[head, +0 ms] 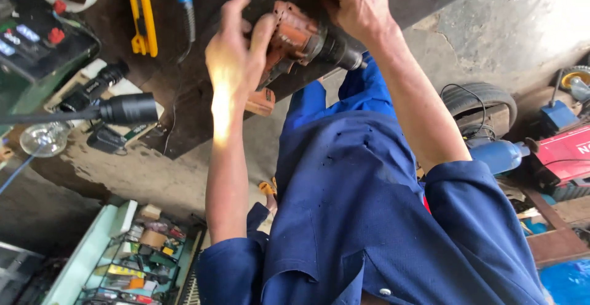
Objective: Disassembling a power drill to inspect and install carbon brushes, then reassembling the housing.
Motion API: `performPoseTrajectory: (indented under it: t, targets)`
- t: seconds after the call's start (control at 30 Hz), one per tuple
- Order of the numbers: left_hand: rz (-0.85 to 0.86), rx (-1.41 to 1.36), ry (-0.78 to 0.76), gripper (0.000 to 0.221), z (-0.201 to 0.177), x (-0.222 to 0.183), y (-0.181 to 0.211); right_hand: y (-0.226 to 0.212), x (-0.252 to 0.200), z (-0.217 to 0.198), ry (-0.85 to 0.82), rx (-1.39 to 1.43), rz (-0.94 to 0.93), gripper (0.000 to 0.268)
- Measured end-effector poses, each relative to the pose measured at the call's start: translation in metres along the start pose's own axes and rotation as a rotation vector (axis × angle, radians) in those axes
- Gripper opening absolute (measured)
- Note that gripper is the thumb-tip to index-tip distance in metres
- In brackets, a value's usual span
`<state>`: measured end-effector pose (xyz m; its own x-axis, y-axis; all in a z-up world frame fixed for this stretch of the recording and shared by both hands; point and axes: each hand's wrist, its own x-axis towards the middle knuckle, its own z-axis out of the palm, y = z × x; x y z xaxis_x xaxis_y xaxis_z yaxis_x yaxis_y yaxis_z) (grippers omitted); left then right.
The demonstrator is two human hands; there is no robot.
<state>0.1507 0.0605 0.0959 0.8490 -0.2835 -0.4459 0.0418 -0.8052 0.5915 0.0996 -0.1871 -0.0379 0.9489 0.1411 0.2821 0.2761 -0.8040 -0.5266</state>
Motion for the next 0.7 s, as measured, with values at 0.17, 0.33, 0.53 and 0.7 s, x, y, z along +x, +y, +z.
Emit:
performPoseTrajectory:
  t: [0.17, 0.33, 0.53, 0.7]
  targets:
    - [0.228, -0.050, 0.398, 0.022, -0.001, -0.076, -0.032, -0.014, -0.004, -0.008, -0.048, -0.144, 0.018, 0.004]
    - [0.100, -0.178, 0.476, 0.044, 0.031, -0.117, -0.055, -0.093, 0.014, -0.064, 0.057, 0.246, 0.116, 0.007]
    - [0.081, -0.350, 0.443, 0.043, 0.053, -0.107, -0.059, -0.153, -0.004, -0.028, -0.042, -0.131, 0.183, 0.010]
    - [0.070, -0.341, 0.469, 0.043, 0.059, -0.108, -0.066, -0.161, 0.006, -0.022, -0.009, -0.246, 0.097, 0.011]
